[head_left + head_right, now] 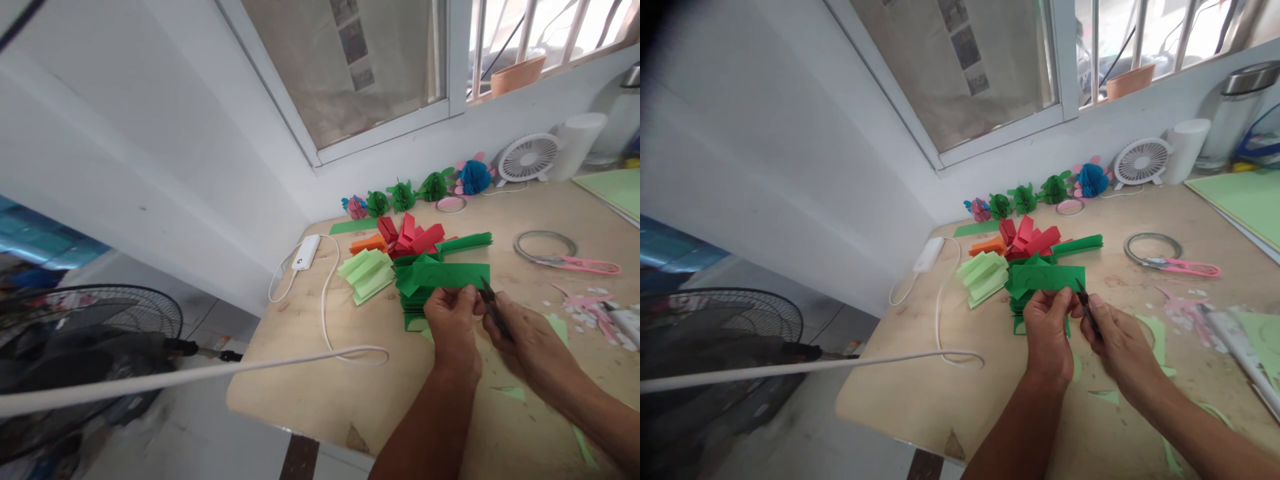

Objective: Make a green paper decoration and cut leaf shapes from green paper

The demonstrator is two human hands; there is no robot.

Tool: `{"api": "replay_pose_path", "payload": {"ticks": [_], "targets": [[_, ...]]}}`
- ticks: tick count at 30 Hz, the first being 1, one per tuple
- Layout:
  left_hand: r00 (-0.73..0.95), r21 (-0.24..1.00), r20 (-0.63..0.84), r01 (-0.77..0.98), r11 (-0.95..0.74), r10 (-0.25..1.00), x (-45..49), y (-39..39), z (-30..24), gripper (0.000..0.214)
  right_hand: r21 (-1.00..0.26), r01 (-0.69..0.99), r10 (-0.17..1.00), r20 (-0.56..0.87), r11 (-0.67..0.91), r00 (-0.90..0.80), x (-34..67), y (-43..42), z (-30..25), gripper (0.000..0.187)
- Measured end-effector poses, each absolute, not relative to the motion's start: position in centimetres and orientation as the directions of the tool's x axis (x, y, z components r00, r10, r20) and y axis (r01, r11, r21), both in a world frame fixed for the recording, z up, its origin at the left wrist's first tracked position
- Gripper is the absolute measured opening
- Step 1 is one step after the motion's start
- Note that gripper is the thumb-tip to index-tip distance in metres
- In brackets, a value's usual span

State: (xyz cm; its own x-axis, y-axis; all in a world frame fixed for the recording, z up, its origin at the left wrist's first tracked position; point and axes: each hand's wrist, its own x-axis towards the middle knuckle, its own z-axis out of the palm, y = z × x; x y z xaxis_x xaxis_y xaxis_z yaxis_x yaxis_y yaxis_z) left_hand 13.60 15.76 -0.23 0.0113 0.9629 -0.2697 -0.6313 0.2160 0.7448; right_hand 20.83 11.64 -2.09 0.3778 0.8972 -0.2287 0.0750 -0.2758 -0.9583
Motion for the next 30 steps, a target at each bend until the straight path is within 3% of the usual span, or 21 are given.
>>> {"api": "replay_pose_path", "payload": {"ticks": [18, 24, 30], "targets": [[0.011, 0.772, -0.271, -0.595, 0.224, 0.963, 13.56, 15.77, -0.19, 0.029, -0.975, 0.002, 0.909, -0.205, -0.22, 0.362, 20.73, 11.58, -2.3, 0.055], [0.018, 0.767, -0.257, -0.605, 0.215, 0.966, 13.48, 15.76, -0.25, 0.028, -0.97, 0.083, 0.916, -0.186, -0.23, 0.356, 20.74, 11.6, -1.85, 0.058], [0.019, 0.772, -0.248, -0.6, 0.209, 0.969, 13.53, 15.66, -0.11, 0.029, -0.97, 0.054, 0.903, -0.199, -0.237, 0.381, 20.59, 11.73, -1.79, 0.057]]}}
